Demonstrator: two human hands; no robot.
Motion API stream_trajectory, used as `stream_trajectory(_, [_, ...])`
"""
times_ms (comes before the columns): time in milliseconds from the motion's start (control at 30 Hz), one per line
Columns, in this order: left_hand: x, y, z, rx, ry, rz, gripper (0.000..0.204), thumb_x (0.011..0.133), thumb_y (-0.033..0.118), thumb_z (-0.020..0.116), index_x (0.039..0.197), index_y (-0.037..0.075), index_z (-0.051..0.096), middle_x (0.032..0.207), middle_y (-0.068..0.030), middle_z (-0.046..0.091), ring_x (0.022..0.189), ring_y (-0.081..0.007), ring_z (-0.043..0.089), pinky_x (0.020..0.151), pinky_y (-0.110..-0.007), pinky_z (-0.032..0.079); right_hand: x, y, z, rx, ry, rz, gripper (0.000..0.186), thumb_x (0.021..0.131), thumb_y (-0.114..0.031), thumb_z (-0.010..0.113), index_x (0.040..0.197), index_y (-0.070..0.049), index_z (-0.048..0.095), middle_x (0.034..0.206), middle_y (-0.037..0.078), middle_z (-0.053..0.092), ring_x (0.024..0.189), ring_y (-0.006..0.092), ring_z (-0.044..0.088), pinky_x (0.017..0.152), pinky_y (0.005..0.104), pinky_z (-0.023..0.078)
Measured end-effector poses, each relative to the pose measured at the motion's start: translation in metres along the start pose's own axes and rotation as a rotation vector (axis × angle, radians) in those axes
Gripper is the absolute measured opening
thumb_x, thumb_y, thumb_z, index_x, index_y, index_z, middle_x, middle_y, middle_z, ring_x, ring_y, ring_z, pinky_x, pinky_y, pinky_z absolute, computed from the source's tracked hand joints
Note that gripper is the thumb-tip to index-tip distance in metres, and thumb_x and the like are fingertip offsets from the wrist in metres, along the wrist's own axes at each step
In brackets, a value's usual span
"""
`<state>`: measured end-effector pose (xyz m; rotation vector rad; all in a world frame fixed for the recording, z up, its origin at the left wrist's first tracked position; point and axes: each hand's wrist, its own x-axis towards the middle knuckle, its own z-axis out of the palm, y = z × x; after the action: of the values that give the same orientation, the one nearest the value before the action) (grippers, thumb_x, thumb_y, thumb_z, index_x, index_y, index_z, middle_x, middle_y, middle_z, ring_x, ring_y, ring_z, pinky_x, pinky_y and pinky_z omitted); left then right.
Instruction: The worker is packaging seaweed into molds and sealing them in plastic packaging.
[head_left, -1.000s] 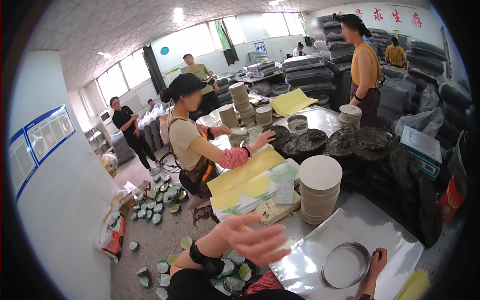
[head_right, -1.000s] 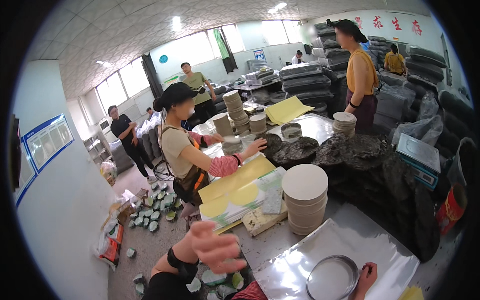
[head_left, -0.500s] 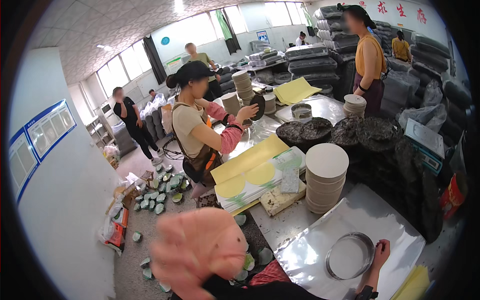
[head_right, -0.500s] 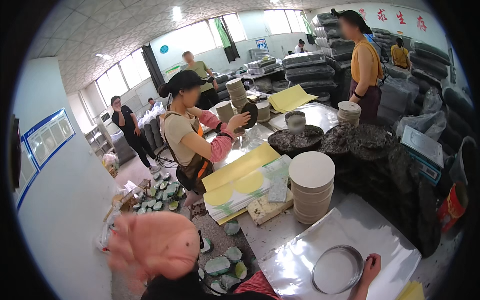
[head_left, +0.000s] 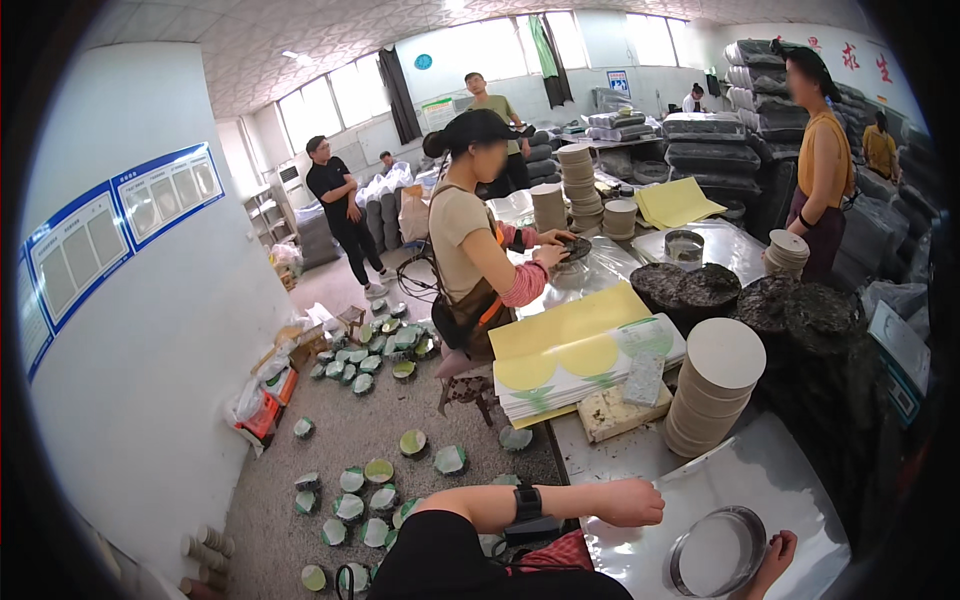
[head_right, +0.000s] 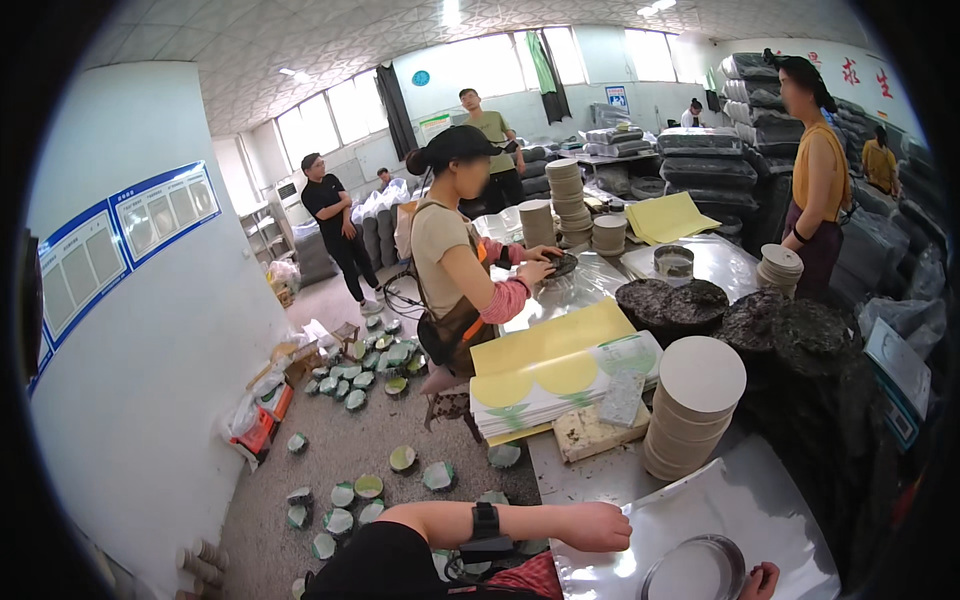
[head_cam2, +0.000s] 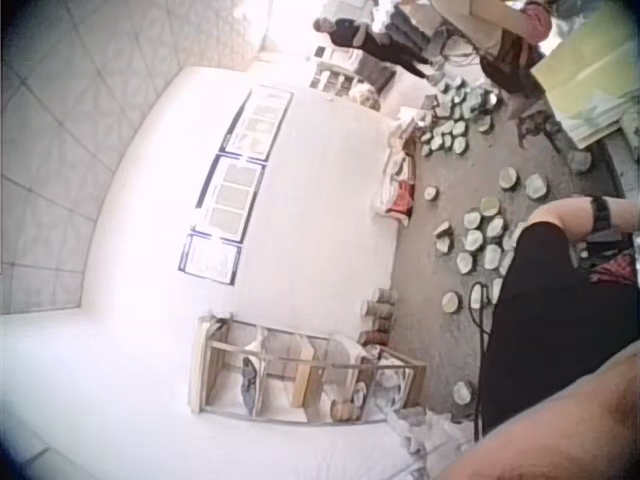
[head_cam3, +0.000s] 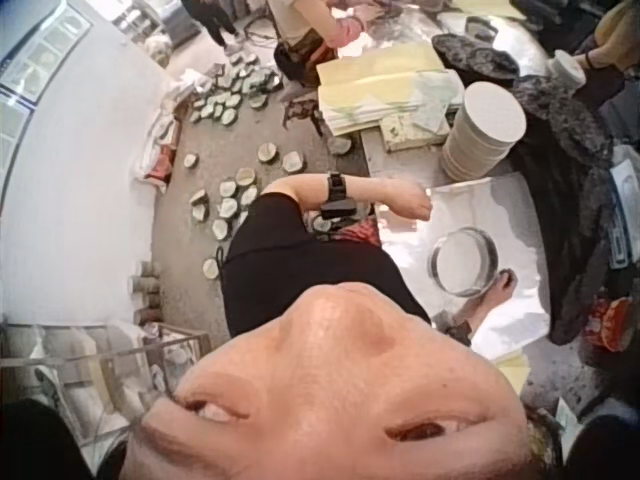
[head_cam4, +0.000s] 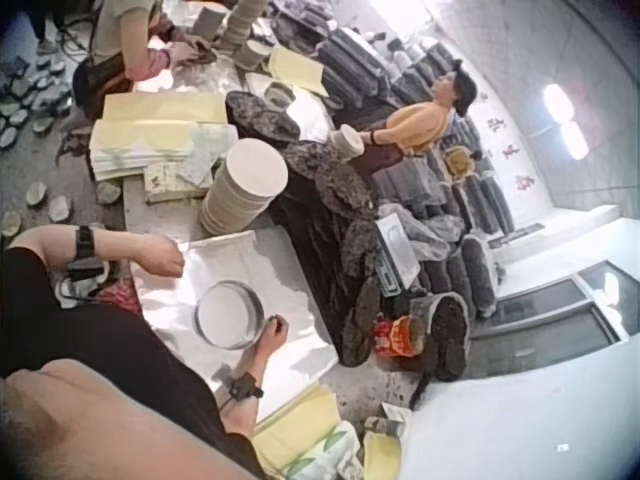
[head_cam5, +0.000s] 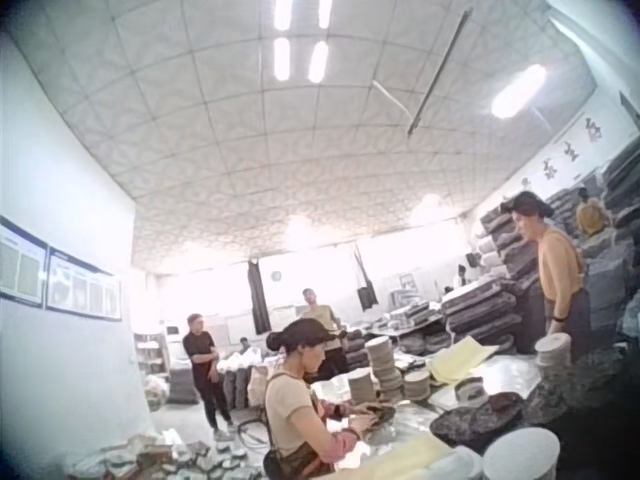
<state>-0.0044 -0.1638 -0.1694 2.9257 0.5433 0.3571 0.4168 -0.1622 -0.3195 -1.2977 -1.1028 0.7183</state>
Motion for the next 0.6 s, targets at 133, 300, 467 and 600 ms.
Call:
stream_trajectory(133, [0.003, 0.005, 0.011, -0.241, 0.055, -0.255, 0.032, 0.086, 0.025, 0.056, 0.112, 0.007, 0.051, 0.087, -0.0119, 0.057, 0.087, -0.0326, 0.057, 0.077, -0.042, 0.046, -0.024, -0.073, 0.013, -0.116, -0.13, 0.144, 0.039, 0.089, -0.021, 0.053, 0.122, 0.001, 0.051, 0.117, 0.018, 0.057, 0.107, 0.0304, 0.053, 0.092, 0.0385, 0.041])
stream_trajectory(300, [0.022, 0.02, 0.02, -0.558, -0.163, -0.607, 0.059, 0.087, 0.025, 0.055, 0.137, 0.004, 0.031, 0.102, -0.0179, 0.055, 0.097, -0.0369, 0.054, 0.083, -0.045, 0.043, -0.046, -0.093, 0.019, -0.145, -0.289, 0.105, 0.059, 0.089, -0.033, 0.056, 0.135, -0.001, 0.039, 0.131, 0.019, 0.048, 0.12, 0.0323, 0.044, 0.099, 0.0414, 0.037])
stream_trajectory(467, [0.034, 0.029, 0.019, -0.476, -0.12, -0.309, 0.061, 0.085, 0.019, 0.058, 0.138, 0.005, 0.031, 0.109, -0.0183, 0.051, 0.099, -0.0368, 0.053, 0.084, -0.044, 0.043, -0.047, -0.1, 0.015, 0.091, -0.254, 0.193, 0.057, 0.087, -0.032, 0.061, 0.132, -0.001, 0.044, 0.125, 0.015, 0.053, 0.113, 0.0294, 0.05, 0.097, 0.0392, 0.039])
stream_trajectory(600, [0.008, 0.018, -0.072, -0.672, 0.188, -0.399, 0.04, 0.08, 0.004, 0.059, 0.119, 0.009, 0.054, 0.115, -0.0118, 0.055, 0.102, -0.028, 0.057, 0.086, -0.039, 0.046, -0.044, -0.127, 0.019, 0.194, -0.08, 0.201, 0.056, 0.086, -0.03, 0.063, 0.13, -0.001, 0.045, 0.123, 0.014, 0.055, 0.11, 0.0279, 0.053, 0.097, 0.0383, 0.04])
